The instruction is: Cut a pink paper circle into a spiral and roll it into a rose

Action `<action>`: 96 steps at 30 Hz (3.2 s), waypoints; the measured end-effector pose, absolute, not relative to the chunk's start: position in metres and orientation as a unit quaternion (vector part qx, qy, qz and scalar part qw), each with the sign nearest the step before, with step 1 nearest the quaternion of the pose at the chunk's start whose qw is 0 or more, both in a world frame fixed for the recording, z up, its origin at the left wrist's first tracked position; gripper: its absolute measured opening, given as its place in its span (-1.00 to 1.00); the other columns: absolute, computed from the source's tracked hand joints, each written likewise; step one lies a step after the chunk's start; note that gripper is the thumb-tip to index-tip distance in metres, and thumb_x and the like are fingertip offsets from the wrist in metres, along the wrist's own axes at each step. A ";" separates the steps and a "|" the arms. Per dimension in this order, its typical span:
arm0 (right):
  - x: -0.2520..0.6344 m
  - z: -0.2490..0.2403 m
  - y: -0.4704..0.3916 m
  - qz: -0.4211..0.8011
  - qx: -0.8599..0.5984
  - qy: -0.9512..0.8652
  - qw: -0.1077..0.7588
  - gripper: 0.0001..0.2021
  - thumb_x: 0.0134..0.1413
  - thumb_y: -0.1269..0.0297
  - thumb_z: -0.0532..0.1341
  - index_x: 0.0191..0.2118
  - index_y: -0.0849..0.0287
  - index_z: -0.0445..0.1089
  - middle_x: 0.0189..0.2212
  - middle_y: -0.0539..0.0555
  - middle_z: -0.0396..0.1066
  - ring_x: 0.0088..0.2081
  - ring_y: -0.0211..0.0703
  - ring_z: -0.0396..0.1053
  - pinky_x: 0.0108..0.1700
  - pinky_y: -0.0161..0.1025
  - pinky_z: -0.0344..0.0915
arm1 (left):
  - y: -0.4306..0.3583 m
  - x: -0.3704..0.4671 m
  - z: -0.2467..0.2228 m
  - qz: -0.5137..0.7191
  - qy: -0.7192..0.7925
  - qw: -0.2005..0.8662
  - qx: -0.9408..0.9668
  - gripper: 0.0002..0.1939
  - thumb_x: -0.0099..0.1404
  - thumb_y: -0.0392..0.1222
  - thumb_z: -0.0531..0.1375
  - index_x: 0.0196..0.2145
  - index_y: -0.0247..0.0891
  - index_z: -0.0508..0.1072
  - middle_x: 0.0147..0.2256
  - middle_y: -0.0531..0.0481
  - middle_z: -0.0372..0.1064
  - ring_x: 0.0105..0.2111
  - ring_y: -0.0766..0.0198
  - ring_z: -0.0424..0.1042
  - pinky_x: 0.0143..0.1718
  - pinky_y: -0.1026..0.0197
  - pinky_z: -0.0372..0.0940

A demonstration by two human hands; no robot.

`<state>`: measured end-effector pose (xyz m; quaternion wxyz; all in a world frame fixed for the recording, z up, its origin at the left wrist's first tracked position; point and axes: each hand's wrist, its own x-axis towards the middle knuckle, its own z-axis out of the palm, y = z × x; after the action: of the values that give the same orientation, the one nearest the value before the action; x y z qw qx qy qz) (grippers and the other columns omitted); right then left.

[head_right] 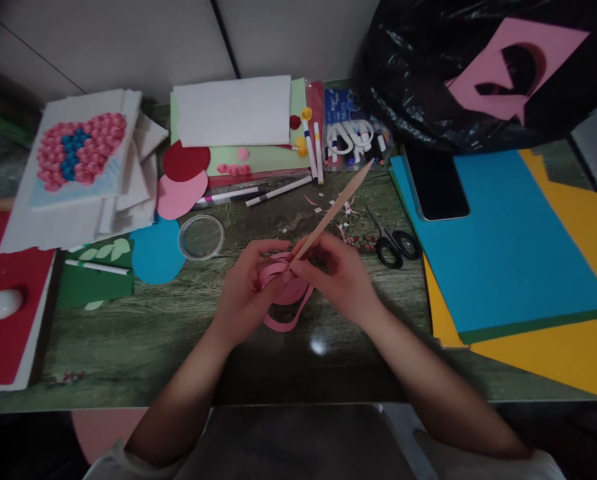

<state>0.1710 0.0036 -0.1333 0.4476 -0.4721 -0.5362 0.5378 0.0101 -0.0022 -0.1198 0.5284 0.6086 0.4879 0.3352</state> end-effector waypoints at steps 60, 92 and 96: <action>0.167 -0.129 -0.004 0.308 -0.592 -0.660 0.347 -0.89 -0.04 0.24 0.28 -0.40 0.09 0.34 -0.50 -0.04 0.44 -0.45 -0.20 0.41 -0.39 -0.24 0.30 | 0.006 0.005 -0.122 0.265 0.578 0.343 0.691 -0.95 0.08 -0.20 0.30 -0.43 -0.15 0.55 -0.44 0.05 0.49 -0.36 0.24 0.42 -0.21 0.15 0.27; 0.171 -0.130 -0.002 0.317 -0.595 -0.603 0.426 -0.80 -0.05 0.19 0.30 -0.48 0.07 0.25 -0.57 -0.07 0.30 -0.52 -0.23 0.27 -0.49 -0.23 0.18 | 0.007 0.008 -0.111 0.210 0.518 0.526 0.641 -0.90 0.11 -0.29 0.22 -0.41 -0.19 0.56 -0.35 0.07 0.53 -0.34 0.28 0.49 -0.27 0.26 0.36; 0.186 -0.123 0.005 0.280 -0.627 -0.553 0.472 -0.85 -0.04 0.21 0.29 -0.43 0.06 0.29 -0.55 -0.06 0.31 -0.52 -0.22 0.28 -0.51 -0.24 0.18 | 0.007 0.004 -0.114 0.221 0.521 0.529 0.632 -0.90 0.12 -0.27 0.21 -0.42 -0.20 0.55 -0.35 0.05 0.54 -0.33 0.25 0.49 -0.27 0.24 0.36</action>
<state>0.1859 0.0053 -0.1227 0.4723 -0.6267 -0.5530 0.2798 0.0043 0.0072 -0.1136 0.5289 0.6322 0.5212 0.2213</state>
